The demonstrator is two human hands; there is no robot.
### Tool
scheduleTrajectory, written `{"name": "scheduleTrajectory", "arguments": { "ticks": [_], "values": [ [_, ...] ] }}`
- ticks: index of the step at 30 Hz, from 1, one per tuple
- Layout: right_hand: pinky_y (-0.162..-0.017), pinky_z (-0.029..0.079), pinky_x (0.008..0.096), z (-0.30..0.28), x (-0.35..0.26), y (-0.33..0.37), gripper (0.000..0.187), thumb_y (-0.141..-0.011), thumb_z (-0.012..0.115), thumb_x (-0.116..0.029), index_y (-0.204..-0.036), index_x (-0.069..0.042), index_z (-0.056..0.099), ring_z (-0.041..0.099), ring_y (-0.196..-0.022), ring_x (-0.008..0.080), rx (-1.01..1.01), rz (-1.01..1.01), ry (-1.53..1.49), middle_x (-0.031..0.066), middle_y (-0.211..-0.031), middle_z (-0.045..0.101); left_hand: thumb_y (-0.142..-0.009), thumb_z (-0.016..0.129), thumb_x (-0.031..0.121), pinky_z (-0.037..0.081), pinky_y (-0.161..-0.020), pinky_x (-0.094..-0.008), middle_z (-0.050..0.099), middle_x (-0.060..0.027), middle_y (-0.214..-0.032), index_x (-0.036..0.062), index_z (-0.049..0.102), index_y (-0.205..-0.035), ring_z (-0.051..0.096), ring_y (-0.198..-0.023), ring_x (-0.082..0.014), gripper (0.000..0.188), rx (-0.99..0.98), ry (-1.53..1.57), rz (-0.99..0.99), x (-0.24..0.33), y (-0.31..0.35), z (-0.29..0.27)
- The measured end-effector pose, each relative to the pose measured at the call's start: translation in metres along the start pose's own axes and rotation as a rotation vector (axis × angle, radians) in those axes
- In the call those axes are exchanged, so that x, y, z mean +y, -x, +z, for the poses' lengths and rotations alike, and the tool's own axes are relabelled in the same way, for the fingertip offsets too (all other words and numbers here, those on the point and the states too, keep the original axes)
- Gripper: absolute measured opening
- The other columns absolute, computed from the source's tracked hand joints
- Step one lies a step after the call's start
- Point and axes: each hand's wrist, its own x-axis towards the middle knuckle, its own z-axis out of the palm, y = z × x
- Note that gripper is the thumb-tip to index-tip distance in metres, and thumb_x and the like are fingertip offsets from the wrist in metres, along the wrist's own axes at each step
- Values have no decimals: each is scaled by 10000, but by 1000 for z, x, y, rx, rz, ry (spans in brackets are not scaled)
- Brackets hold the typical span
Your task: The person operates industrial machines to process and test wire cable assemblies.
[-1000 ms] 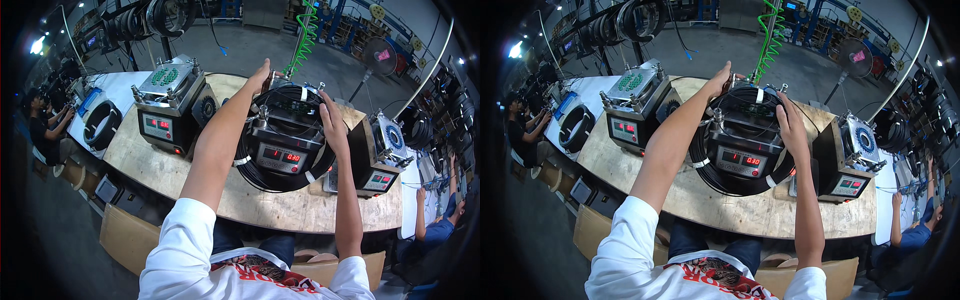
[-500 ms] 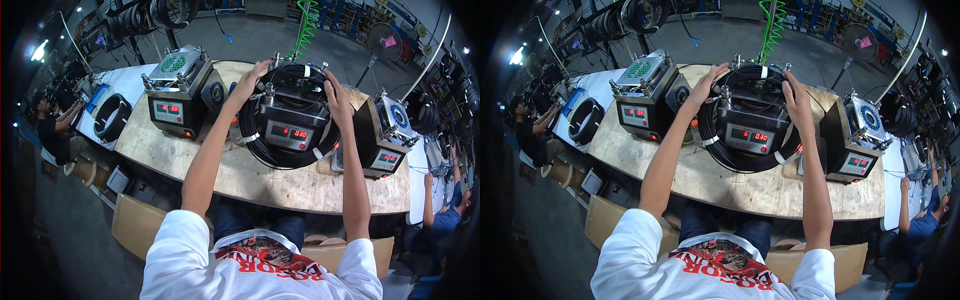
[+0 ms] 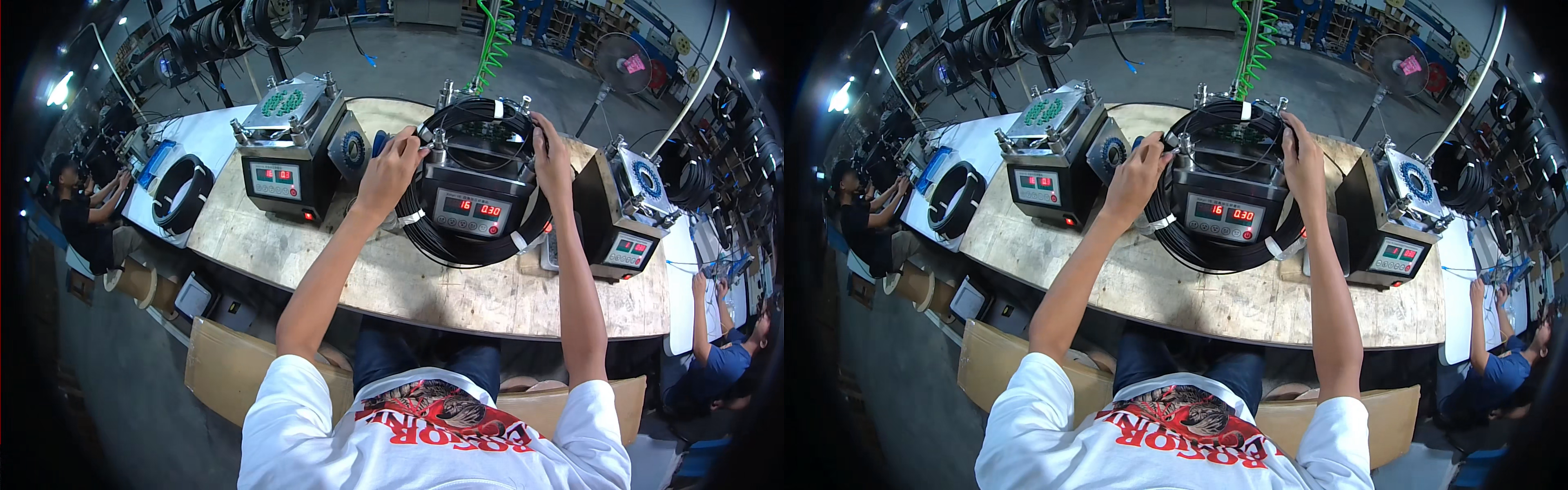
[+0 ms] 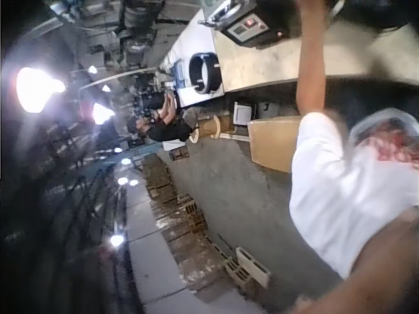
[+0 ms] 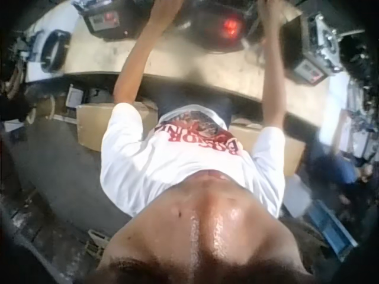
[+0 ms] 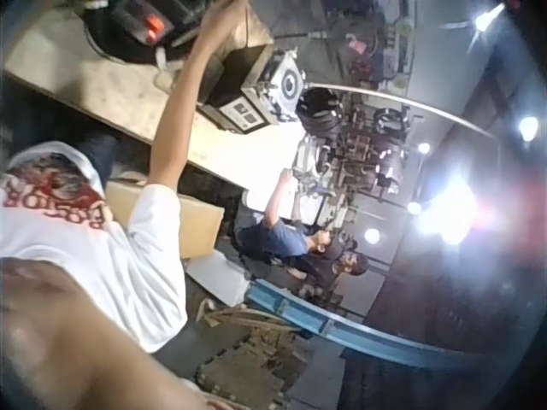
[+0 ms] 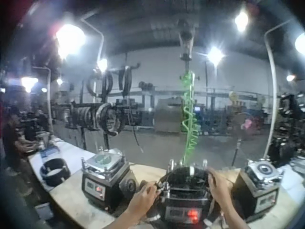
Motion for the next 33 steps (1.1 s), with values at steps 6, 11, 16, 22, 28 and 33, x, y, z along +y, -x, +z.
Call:
{"name": "scheduleTrajectory", "arguments": {
  "ticks": [6,11,16,22,28,33],
  "values": [
    [-828,479,338,1,5,0,303,-1042,489,-130,-1318,-44,579,635,-891,264,17,4,23,197,-1036,676,-969,609,261,475,-843,-411,602,-81,-1053,49,583,-964,598,-985,-268,213,39,-327,124,6,-7,-10],
    [-802,492,400,4,13,-1,304,-1007,513,-97,-1296,-47,594,645,-836,339,99,-111,19,219,-971,674,-978,591,316,441,-808,-415,587,-73,-966,54,603,-968,579,-915,-287,262,-35,-294,0,8,-9,-13],
    [-774,474,376,3,16,0,295,-1013,506,-80,-1294,-49,594,616,-810,289,98,-88,53,205,-946,656,-988,580,231,461,-867,-450,583,-123,-962,50,566,-1103,585,-988,-337,215,10,-67,0,25,-6,-22],
    [-756,472,378,5,8,0,284,-1028,494,-100,-1287,-47,596,605,-779,296,72,-59,7,202,-911,647,-996,553,136,504,-827,-446,620,-176,-994,14,506,-1075,620,-986,-365,152,-73,-2,-5,12,-6,-18],
    [-744,470,366,4,15,-2,279,-1037,482,-115,-1277,-32,599,600,-768,285,109,-73,1,191,-899,647,-1013,542,147,530,-665,-462,659,-199,-854,3,478,-1013,670,-789,-402,158,-84,23,-77,34,-6,-13],
    [-733,482,388,5,5,0,287,-994,510,-73,-1264,-28,599,617,-729,323,123,-47,20,204,-826,629,-998,556,128,536,-609,-422,631,-174,-814,1,458,-945,669,-768,-351,169,11,148,-102,66,0,9]
  ]
}}
